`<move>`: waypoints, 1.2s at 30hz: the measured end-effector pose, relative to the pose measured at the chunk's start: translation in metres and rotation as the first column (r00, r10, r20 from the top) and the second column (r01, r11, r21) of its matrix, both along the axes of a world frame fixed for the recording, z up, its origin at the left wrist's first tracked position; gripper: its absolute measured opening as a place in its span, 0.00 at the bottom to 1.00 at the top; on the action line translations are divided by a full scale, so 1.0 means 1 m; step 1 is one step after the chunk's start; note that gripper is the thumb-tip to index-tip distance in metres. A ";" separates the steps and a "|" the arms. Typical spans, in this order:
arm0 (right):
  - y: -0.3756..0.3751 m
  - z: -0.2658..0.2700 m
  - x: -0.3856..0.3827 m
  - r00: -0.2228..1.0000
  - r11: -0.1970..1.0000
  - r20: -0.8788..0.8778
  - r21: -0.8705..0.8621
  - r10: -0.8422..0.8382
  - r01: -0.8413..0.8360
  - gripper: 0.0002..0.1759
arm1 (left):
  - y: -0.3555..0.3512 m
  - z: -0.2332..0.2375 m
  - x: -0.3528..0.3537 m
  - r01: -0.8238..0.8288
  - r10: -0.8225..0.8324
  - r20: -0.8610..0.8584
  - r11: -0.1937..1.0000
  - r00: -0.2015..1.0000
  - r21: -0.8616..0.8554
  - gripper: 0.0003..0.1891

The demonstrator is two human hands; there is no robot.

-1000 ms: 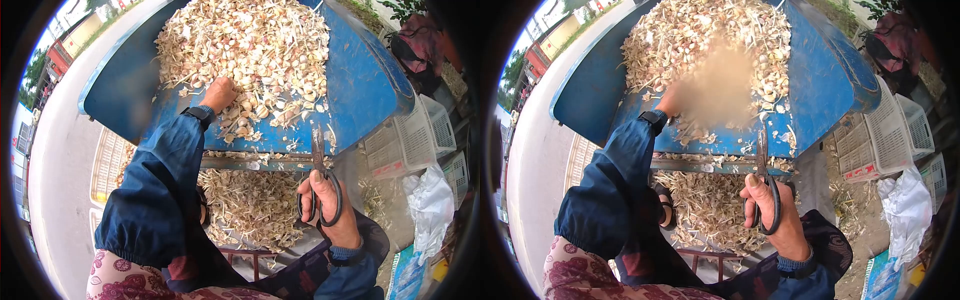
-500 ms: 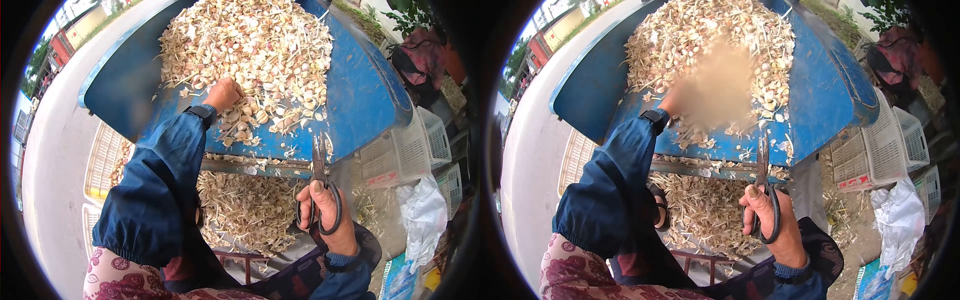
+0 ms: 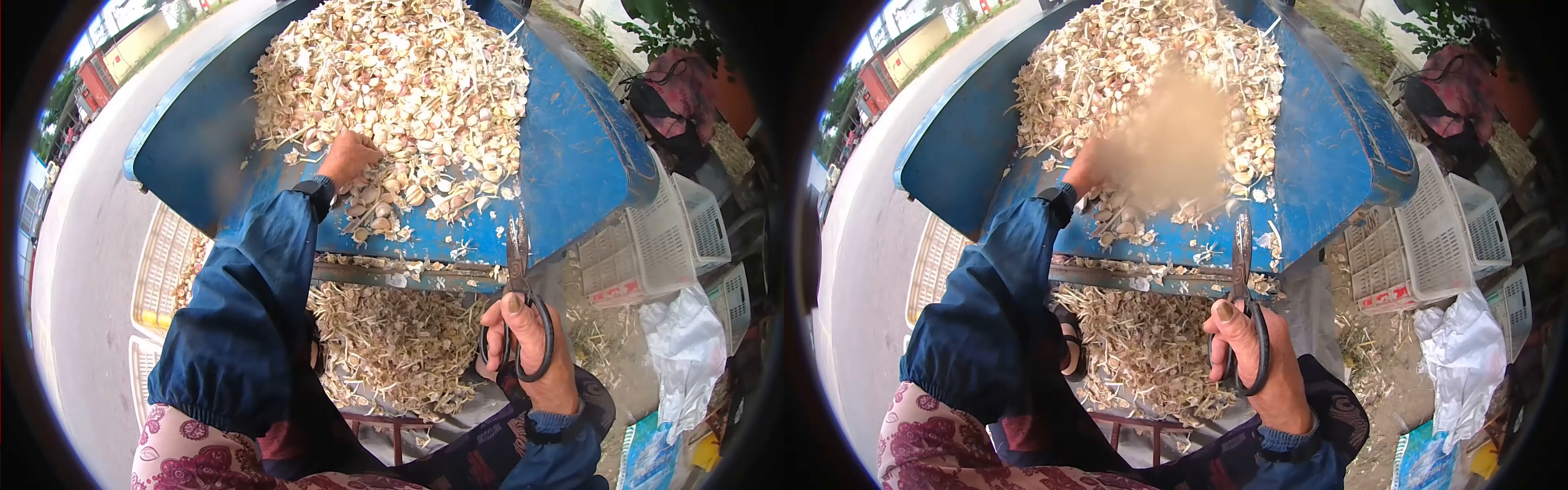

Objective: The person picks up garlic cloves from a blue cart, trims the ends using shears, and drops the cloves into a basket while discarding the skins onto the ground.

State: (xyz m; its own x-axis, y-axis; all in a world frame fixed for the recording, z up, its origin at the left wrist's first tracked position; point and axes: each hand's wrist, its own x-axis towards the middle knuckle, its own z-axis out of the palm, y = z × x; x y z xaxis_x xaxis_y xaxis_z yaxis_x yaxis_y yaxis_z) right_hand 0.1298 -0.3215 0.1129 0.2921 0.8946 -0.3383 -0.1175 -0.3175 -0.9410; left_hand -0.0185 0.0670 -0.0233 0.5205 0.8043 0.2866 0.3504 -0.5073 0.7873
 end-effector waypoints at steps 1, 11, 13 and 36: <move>0.000 0.001 0.000 1.000 1.000 0.003 0.010 -0.001 0.001 0.34 | -0.010 0.019 -0.006 0.035 -0.013 0.094 0.971 0.995 -0.237 0.08; 0.008 -0.003 -0.004 0.998 0.998 0.037 0.041 0.042 -0.043 0.34 | -0.036 0.056 -0.024 0.334 0.153 0.470 0.520 0.869 -0.787 0.04; 0.014 -0.005 -0.005 0.998 0.998 0.052 0.055 0.035 -0.038 0.33 | -0.052 0.065 -0.025 0.410 0.102 0.511 0.475 0.854 -0.779 0.03; 0.010 0.120 0.139 -0.114 0.785 0.790 0.612 -0.602 0.096 0.14 | -0.163 0.106 -0.043 0.680 0.179 0.694 0.138 0.698 -0.720 0.10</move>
